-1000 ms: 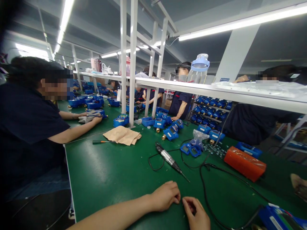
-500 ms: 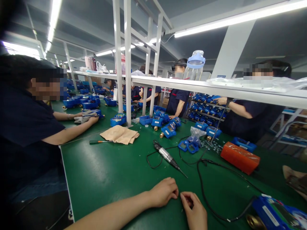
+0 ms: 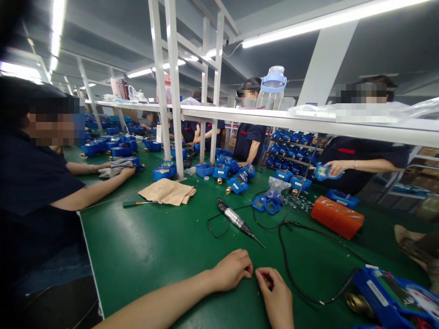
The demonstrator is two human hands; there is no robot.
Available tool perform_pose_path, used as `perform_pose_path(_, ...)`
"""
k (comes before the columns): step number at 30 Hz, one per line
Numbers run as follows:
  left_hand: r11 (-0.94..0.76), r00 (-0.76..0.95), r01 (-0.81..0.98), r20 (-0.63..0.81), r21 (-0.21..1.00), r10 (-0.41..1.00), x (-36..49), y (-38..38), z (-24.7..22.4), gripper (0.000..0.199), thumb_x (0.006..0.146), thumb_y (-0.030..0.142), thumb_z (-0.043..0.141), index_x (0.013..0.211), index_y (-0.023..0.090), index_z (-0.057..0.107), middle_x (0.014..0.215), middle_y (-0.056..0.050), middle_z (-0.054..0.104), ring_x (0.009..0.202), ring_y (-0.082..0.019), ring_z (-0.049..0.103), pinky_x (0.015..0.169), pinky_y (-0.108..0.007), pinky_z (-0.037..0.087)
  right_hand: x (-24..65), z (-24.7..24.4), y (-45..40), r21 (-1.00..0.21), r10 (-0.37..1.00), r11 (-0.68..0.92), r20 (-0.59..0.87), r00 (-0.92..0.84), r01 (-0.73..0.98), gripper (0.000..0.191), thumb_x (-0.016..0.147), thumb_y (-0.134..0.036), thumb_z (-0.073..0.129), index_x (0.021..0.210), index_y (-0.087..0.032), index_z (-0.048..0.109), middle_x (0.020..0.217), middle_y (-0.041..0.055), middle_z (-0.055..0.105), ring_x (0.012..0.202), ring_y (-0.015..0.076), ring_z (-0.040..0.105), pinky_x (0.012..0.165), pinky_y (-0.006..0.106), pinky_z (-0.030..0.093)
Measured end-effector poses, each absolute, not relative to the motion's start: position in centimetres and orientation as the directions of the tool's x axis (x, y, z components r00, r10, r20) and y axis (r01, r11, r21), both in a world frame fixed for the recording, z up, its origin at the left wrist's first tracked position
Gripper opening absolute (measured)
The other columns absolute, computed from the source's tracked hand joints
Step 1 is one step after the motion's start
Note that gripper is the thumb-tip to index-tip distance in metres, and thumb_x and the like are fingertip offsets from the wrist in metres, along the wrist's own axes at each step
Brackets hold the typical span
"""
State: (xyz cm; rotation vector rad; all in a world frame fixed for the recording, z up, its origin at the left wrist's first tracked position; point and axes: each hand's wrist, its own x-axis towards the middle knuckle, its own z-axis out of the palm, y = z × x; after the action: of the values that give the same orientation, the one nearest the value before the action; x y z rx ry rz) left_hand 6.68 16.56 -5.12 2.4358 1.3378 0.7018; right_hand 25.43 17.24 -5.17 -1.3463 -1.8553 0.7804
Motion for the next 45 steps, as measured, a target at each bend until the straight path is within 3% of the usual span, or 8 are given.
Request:
perform_pose_path(27,-0.539,0.453,0.707,0.293,0.457,0.842,7.0,16.2,-4.9,0.014,0.09,0.026,0.059,0.094,0.014,0.062,0.099,-0.005,0.062,0.098,-0.02,0.059,0.087,-0.042,0.052,25.5,-5.2,17.3,-0.809,0.956,0.289,0.214,-0.203,0.511,0.039,0.075,-0.056,0.054,0.083,-0.021,0.07,0.081,0.0051,0.07,0.073,0.0229,0.066,0.067,0.031,0.05)
perform_pose_path(35,-0.5,0.402,0.677,0.297,0.54,0.866,7.2,16.2,-4.8,0.014,0.093,0.025,0.054,0.099,0.013,0.061,0.094,-0.004,0.063,0.092,-0.019,0.061,0.085,-0.04,0.052,25.8,-5.8,17.5,-0.818,0.946,0.319,0.246,-0.21,0.479,0.037,0.079,-0.049,0.052,0.089,-0.019,0.072,0.09,0.0078,0.072,0.078,0.0232,0.067,0.07,0.033,0.051)
perform_pose_path(45,-0.508,0.401,0.586,0.319,0.631,0.859,8.6,15.6,-4.7,0.015,0.093,0.025,0.053,0.102,0.014,0.059,0.099,-0.005,0.062,0.093,-0.019,0.06,0.084,-0.04,0.052,25.9,-4.9,16.8,-0.822,0.938,0.346,0.289,-0.192,0.453,0.032,0.084,-0.046,0.052,0.082,-0.021,0.072,0.084,0.0066,0.072,0.079,0.0232,0.067,0.071,0.031,0.051)
